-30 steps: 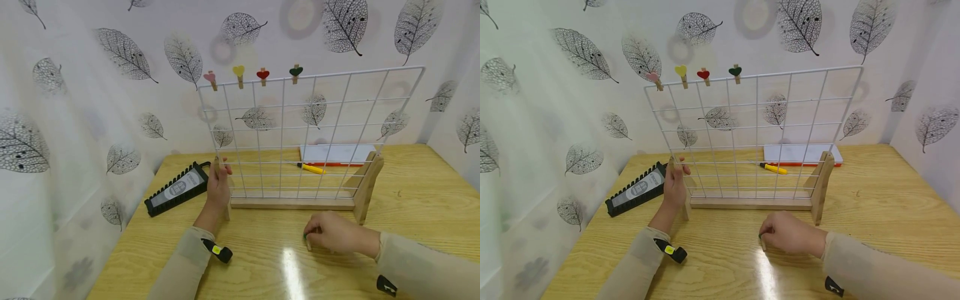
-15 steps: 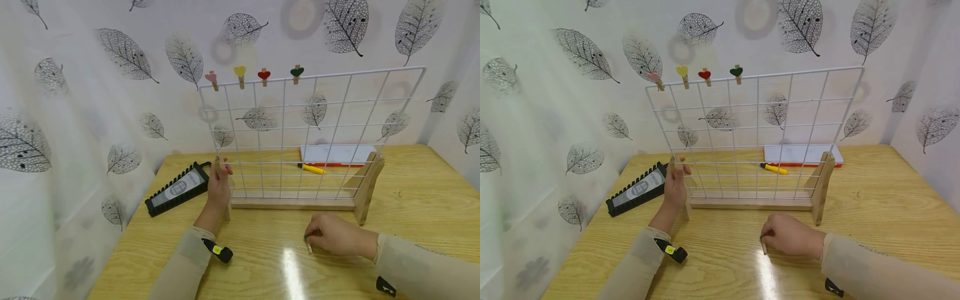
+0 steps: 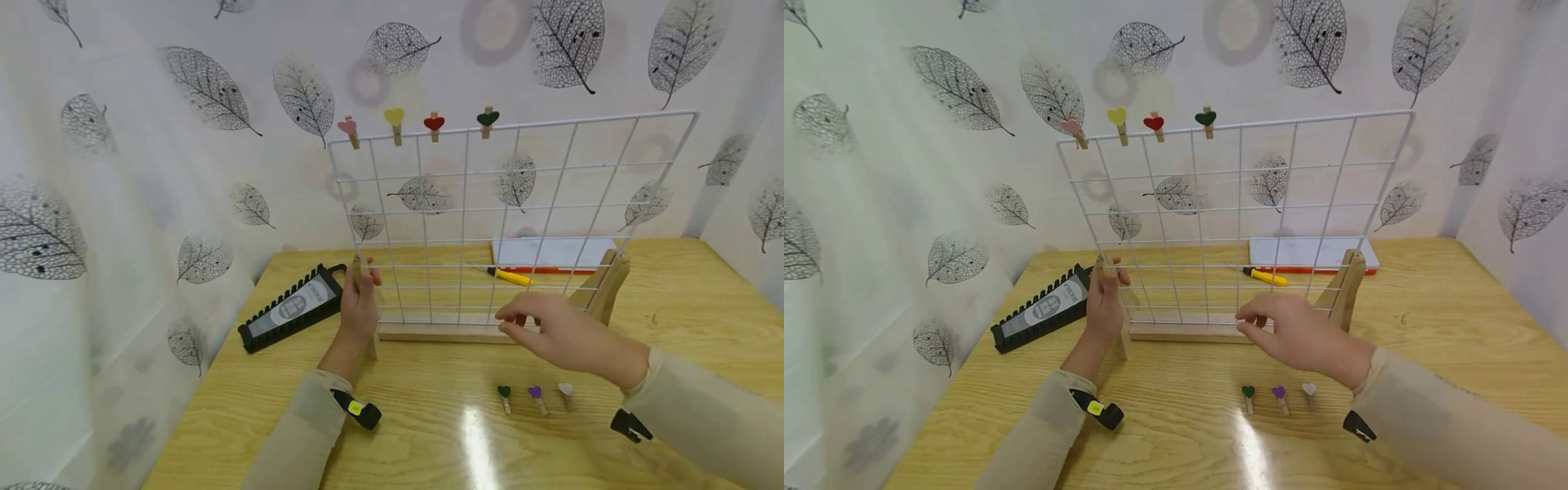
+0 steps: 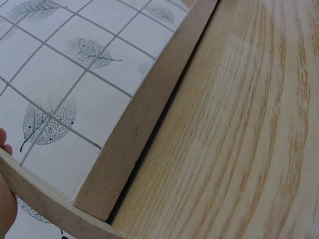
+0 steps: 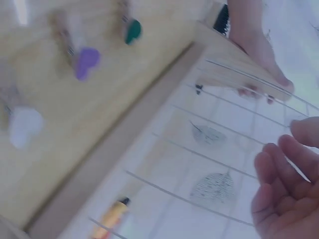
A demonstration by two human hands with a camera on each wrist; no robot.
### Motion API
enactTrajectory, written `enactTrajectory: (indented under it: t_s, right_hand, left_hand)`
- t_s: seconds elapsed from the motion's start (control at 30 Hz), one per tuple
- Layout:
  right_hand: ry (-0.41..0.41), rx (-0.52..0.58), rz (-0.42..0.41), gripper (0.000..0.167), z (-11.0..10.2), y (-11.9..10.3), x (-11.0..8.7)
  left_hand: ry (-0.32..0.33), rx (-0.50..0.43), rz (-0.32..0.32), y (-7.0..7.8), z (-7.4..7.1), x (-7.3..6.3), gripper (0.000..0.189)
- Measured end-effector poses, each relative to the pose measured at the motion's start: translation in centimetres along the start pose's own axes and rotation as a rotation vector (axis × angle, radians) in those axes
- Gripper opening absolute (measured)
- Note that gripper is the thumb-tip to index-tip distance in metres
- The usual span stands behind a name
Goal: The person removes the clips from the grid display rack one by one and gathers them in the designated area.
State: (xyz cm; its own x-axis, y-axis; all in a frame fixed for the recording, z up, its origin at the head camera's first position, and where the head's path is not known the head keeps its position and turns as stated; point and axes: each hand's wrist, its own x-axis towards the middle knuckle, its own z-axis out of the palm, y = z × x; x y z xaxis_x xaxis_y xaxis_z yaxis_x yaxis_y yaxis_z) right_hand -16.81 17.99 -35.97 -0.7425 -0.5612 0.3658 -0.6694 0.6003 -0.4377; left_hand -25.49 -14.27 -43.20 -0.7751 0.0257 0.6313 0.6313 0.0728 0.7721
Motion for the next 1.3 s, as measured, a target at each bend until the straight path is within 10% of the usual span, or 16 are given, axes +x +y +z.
enactTrajectory:
  t_s: [0.2,0.47,0.7,0.9,1.3]
  right_hand:
    - [0.269,-0.094,-0.261,0.006,-1.8,-0.3,1.9]
    - [0.566,-0.114,-0.428,0.044,-5.4,-1.9,5.2]
    - [0.747,-0.042,-0.406,0.051,-8.5,-4.3,7.5]
    - [0.854,-0.025,-0.38,0.023,-10.1,-6.3,10.0]
    - [0.865,-0.06,-0.348,0.02,-11.2,-7.2,13.5]
  left_hand:
    - [0.001,0.009,0.02,-0.2,0.0,0.0,0.058]
    - [0.0,-0.044,0.007,-0.2,0.4,0.2,0.071]
    - [-0.021,-0.01,-0.024,0.6,0.6,0.4,0.072]
    - [-0.009,0.024,-0.015,0.4,0.2,0.4,0.074]
    - [0.007,-0.003,-0.017,-0.2,-0.1,0.2,0.078]
